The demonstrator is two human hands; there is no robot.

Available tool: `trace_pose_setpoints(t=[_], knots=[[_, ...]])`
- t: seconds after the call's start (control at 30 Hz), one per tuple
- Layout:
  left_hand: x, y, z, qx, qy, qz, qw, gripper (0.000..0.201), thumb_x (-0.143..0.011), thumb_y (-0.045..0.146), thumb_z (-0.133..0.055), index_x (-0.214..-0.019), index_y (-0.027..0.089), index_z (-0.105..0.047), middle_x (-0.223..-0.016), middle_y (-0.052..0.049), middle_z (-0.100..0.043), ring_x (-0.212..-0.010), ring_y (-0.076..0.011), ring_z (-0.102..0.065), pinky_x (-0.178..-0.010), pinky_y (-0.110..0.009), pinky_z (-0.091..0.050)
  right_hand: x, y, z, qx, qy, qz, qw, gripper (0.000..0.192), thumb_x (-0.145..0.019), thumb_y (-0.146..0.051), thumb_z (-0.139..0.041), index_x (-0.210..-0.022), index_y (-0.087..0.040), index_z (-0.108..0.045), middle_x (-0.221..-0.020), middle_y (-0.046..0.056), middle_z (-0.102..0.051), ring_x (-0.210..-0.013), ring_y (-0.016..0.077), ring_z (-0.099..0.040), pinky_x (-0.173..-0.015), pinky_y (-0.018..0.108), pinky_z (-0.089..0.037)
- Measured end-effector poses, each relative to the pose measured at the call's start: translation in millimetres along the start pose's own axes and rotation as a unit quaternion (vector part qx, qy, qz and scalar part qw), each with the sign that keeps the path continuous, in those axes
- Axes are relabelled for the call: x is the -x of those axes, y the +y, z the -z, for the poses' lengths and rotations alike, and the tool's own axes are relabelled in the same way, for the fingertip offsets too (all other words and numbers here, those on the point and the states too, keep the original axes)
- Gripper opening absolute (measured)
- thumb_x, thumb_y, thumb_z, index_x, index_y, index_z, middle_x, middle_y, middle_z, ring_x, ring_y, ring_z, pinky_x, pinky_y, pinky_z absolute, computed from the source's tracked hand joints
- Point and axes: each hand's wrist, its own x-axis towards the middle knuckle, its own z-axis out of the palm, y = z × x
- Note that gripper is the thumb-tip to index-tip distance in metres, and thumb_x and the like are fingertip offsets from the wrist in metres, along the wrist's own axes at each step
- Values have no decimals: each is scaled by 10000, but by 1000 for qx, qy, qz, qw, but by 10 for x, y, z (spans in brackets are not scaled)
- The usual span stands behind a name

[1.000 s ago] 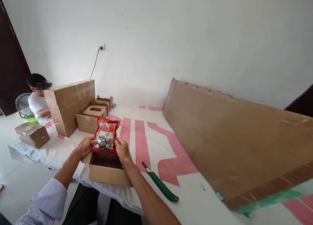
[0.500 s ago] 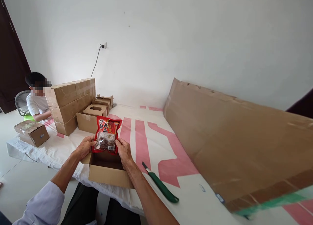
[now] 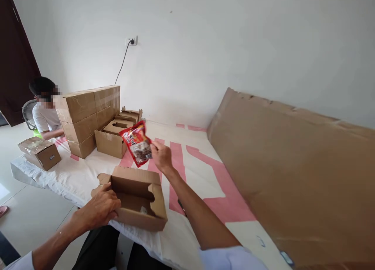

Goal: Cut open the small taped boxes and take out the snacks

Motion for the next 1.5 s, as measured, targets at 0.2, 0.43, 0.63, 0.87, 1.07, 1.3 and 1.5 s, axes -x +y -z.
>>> trace_pose_setpoints(t=[0.2, 0.43, 0.63, 0.87, 1.07, 1.3, 1.5], knots=[[476, -268, -35, 43, 69, 2, 997, 133, -861, 118, -655, -778, 207, -603, -808, -1, -714, -985, -237, -688, -1246, -492, -265, -282, -253, -1156, 188, -220, 99, 952, 231, -950, -178, -531, -851, -193, -739, -886, 116, -782, -873, 232, -689, -728, 289, -435], [1036, -688, 68, 76, 131, 74, 986, 107, -956, 146, -611, -932, 229, -675, -901, -16, -764, -1157, -259, -693, -1250, -502, -283, -412, -284, -2065, 280, -313, 152, 895, 276, -1041, -391, -632, -1184, -165, -701, -1209, 79, -723, -1117, 237, -684, -996, 462, -542], [1182, -907, 275, 124, 144, 112, 976, 69, -987, 287, -679, -970, 253, -736, -968, 5, -806, -1169, -250, -716, -1276, -486, -293, -468, -203, -2263, 289, -305, 189, 888, 350, -1066, -129, -397, -1293, -133, -663, -1298, 186, -692, -1243, 280, -603, -993, 388, -501], [1210, -1044, 328, 192, 146, 111, 964, 184, -975, 396, -712, -910, 235, -773, -1061, -46, -807, -1163, -265, -711, -1233, -431, -373, -371, -188, -2055, 223, -264, 204, 916, 341, -1033, -129, -436, -1294, -119, -656, -1357, 207, -648, -1272, 328, -537, -1077, 437, -436], [1112, -1044, 398, 211, 146, 89, 962, 232, -962, 454, -726, -941, 240, -812, -1147, -82, -803, -1165, -276, -700, -1184, -431, -419, -192, -169, -1478, 131, -186, 143, 963, 278, -956, -107, -554, -1199, -154, -682, -1297, 178, -655, -1235, 301, -562, -1054, 408, -462], [851, -977, 507, 213, 121, 57, 968, 277, -956, 483, -725, -896, 227, -811, -1029, -82, -810, -1161, -290, -696, -1117, -430, -468, 1035, -184, -220, -103, -127, 16, 986, 276, -1051, -346, -459, -964, -214, -685, -951, 47, -709, -874, 195, -660, -782, 323, -531], [489, -889, 580, 199, 65, 6, 978, 250, -935, 464, -757, -901, 223, -815, -953, -84, -812, -1206, -318, -689, -1143, -484, -455, 1786, -343, 381, -326, -112, -74, 936, 222, -800, -375, -821, -953, -261, -709, -900, 8, -658, -832, 194, -588, -774, 343, -496]])
